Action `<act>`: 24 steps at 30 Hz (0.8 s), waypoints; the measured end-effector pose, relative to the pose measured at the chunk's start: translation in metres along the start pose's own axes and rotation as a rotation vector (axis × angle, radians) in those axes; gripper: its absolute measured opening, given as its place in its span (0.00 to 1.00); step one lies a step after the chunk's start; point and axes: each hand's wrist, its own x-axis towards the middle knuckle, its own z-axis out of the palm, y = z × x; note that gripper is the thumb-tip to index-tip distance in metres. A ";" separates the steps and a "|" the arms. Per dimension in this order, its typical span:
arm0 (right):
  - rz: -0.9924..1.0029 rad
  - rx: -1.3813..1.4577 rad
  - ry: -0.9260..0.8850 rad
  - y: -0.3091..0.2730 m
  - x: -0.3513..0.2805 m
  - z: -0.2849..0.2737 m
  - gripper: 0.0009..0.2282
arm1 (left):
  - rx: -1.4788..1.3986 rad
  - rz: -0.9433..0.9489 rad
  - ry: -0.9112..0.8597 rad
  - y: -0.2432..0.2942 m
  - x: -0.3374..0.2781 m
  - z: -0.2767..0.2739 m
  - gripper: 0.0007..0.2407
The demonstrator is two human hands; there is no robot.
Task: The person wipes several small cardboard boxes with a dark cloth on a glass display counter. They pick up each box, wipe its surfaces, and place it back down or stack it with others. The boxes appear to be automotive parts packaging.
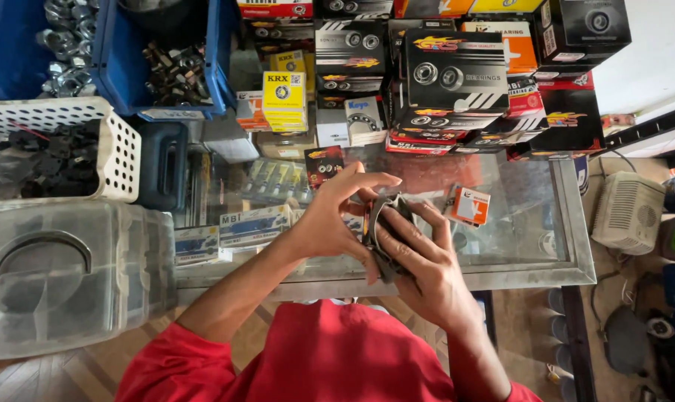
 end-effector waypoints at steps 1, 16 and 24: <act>0.004 0.000 -0.001 0.000 0.000 0.002 0.27 | -0.003 -0.002 -0.002 0.003 0.001 -0.001 0.49; -0.001 0.303 0.478 0.007 -0.009 -0.001 0.17 | -0.241 0.073 0.018 0.010 0.001 -0.007 0.40; 0.209 0.055 -0.073 -0.031 0.036 -0.049 0.30 | -0.667 0.026 -0.107 -0.004 0.001 -0.025 0.50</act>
